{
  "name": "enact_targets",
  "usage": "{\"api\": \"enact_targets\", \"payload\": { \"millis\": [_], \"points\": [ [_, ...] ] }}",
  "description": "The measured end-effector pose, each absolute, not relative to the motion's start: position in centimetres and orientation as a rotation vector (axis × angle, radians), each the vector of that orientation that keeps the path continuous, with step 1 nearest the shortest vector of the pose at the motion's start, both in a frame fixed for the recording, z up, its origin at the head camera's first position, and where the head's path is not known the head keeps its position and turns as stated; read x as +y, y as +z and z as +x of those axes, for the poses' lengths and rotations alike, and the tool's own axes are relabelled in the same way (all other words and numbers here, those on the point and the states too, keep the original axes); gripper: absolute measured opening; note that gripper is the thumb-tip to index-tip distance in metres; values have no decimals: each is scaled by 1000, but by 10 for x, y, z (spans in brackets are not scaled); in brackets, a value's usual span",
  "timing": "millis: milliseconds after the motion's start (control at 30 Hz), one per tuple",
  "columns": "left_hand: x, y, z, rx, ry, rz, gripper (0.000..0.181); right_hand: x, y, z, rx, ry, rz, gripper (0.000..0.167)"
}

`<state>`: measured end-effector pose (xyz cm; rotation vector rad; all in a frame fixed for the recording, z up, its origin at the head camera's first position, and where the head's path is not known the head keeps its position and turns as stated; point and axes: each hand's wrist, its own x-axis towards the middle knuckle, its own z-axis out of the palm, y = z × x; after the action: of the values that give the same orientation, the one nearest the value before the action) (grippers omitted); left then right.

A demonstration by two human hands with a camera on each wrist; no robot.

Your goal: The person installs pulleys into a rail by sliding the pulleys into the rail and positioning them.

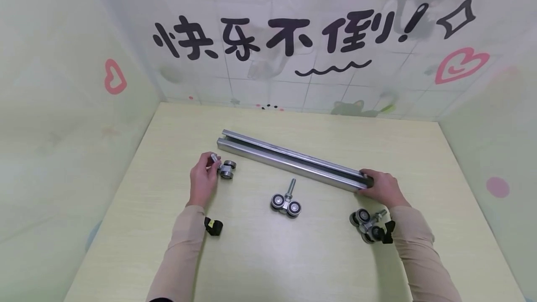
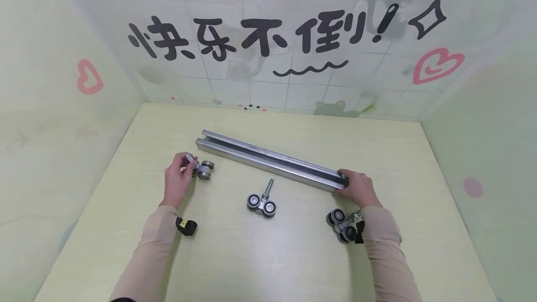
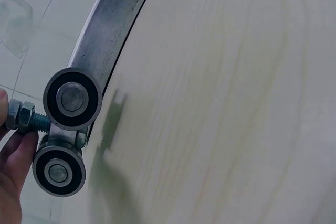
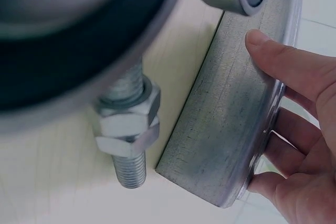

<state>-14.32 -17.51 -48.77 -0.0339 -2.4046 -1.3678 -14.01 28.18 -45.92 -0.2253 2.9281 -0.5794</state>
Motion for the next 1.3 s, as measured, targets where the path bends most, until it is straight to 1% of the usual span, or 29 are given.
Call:
{"api": "enact_targets", "payload": {
  "millis": [233,767,1300],
  "points": [
    [-177,-488,-147,-2403,-1381,17,21,282,-458,-140,2932,-568,-221,59],
    [-187,-486,-160,-2385,-1340,94,21,281,-459,-140,2929,-576,-219,57],
    [-195,-486,-168,-2424,-1365,150,22,282,-460,-141,2927,-565,-218,59]
  ]
}}
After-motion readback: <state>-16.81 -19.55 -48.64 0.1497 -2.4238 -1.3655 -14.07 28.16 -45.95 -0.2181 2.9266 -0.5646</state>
